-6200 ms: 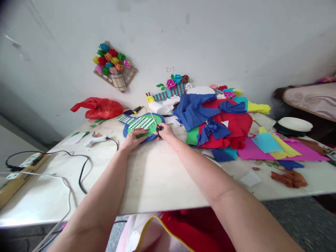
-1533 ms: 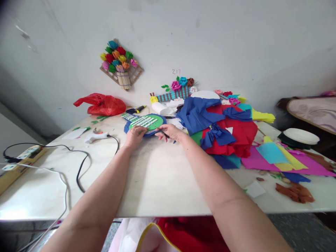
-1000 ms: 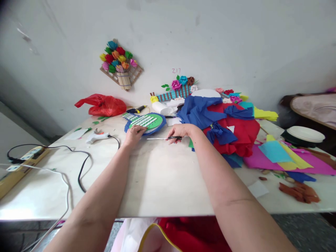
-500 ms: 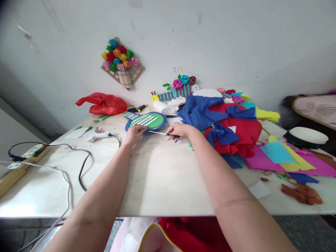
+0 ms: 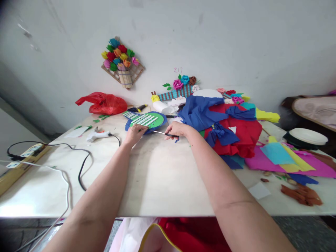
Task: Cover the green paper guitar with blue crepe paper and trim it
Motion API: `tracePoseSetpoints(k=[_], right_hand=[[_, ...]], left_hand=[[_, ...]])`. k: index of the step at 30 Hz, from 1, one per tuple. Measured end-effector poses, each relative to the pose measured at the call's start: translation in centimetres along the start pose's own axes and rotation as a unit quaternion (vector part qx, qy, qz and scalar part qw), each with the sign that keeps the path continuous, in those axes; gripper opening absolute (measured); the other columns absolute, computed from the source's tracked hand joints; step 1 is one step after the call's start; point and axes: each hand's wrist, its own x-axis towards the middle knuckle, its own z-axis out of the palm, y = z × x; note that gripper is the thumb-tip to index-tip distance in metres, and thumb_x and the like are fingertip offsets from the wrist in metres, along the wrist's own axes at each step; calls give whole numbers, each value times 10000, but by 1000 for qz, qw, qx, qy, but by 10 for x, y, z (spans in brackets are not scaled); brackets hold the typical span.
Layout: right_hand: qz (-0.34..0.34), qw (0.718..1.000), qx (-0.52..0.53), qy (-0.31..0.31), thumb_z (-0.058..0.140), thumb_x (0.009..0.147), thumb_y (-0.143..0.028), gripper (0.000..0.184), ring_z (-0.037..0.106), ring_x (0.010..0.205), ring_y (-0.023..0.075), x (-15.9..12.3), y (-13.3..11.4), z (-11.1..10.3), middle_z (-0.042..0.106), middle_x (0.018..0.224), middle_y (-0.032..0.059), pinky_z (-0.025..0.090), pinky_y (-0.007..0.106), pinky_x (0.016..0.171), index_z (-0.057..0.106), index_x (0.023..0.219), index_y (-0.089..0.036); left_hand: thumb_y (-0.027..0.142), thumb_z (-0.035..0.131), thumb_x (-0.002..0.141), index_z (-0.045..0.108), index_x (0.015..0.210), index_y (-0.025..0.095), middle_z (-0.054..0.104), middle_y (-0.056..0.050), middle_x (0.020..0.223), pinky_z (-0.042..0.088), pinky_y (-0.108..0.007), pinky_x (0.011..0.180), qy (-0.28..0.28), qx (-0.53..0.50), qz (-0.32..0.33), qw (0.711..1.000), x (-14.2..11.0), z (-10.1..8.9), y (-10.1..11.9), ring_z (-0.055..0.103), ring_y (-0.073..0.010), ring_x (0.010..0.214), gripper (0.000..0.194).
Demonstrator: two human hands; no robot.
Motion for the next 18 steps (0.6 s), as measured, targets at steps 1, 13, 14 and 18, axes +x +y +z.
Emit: tracePoseSetpoints(k=[1, 13, 14, 18], right_hand=[[3, 1000, -5, 0, 861, 501, -316, 397, 440, 341, 57, -1, -2, 0, 578, 450, -4, 405, 188, 353, 727, 802, -94], [59, 961, -266, 42, 798, 567, -361, 291, 560, 447, 128, -4, -30, 12, 642, 555, 5, 434, 248, 477, 740, 804, -203], [60, 948, -310, 49, 784, 578, -383, 291, 586, 487, 146, -5, -33, 13, 655, 578, 10, 431, 257, 504, 742, 816, -221], [53, 907, -414, 62, 731, 629, -410, 286, 655, 741, 221, -7, -43, 18, 706, 723, 45, 426, 278, 609, 742, 874, -262]], left_hand=[[298, 557, 804, 736, 836, 218, 719, -44, 929, 482, -297, 828, -1, 6, 2, 1000, 0, 0, 0, 624, -201, 918, 199], [215, 526, 818, 721, 807, 241, 715, -30, 920, 486, -293, 772, -12, 92, 57, 994, -7, 6, 9, 609, -207, 960, 197], [221, 526, 814, 719, 822, 237, 712, -36, 920, 486, -297, 777, -10, 94, 56, 994, -7, 6, 9, 610, -209, 954, 193], [257, 583, 748, 692, 961, 210, 690, -72, 937, 489, -324, 802, -8, 108, 43, 993, -8, 7, 9, 614, -231, 924, 244]])
